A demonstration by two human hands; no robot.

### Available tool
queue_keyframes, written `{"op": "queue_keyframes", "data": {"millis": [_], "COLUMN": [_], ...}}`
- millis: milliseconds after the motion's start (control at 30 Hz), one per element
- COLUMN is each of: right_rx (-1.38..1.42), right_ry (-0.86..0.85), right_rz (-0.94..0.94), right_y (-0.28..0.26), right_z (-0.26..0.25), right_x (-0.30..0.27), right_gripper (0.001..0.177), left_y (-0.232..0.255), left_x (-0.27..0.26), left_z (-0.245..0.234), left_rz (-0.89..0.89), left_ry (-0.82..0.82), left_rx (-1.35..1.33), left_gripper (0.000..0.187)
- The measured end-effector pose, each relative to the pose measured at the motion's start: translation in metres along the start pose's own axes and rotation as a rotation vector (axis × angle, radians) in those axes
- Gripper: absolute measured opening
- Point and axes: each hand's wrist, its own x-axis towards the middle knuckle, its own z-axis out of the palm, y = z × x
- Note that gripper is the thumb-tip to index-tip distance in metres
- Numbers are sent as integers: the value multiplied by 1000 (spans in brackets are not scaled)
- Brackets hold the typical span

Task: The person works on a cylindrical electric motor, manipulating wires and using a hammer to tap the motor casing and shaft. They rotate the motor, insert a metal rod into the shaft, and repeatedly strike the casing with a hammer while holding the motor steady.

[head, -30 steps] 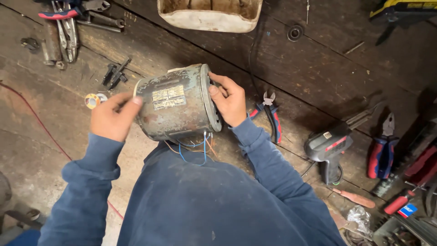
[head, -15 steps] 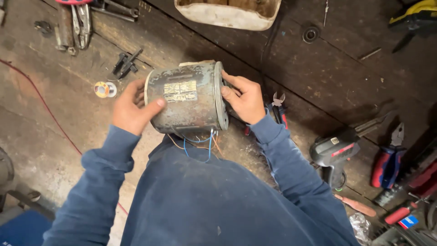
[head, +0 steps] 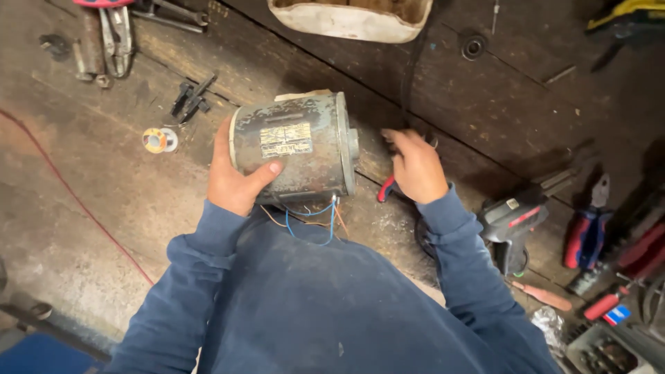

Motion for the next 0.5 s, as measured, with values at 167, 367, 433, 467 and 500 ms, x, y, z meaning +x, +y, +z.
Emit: {"op": "queue_keyframes", "data": {"millis": [167,367,433,467,500], "right_rx": [-60,-225,-265,-282,-299], "right_ry": [108,210,222,217,211], "right_rz": [-172,-202,-198,-208,-218], "right_y": [-1,12,11,10,10], "right_z": [31,57,60,60,60], "right_x": [5,10,8,7,6], "right_gripper": [49,44,40,40,40], "left_y": [-30,-56,-62,-61,-60], "left_x": [0,6,6,7,9], "left_z": [5,18,18,17,17], "left_rz": [103,192,209,249,288], "left_ry": [40,68,65,53,41], "left_rx": [-101,-215,-239,-275,-312], "left_gripper": [116,115,115,114,113]}}
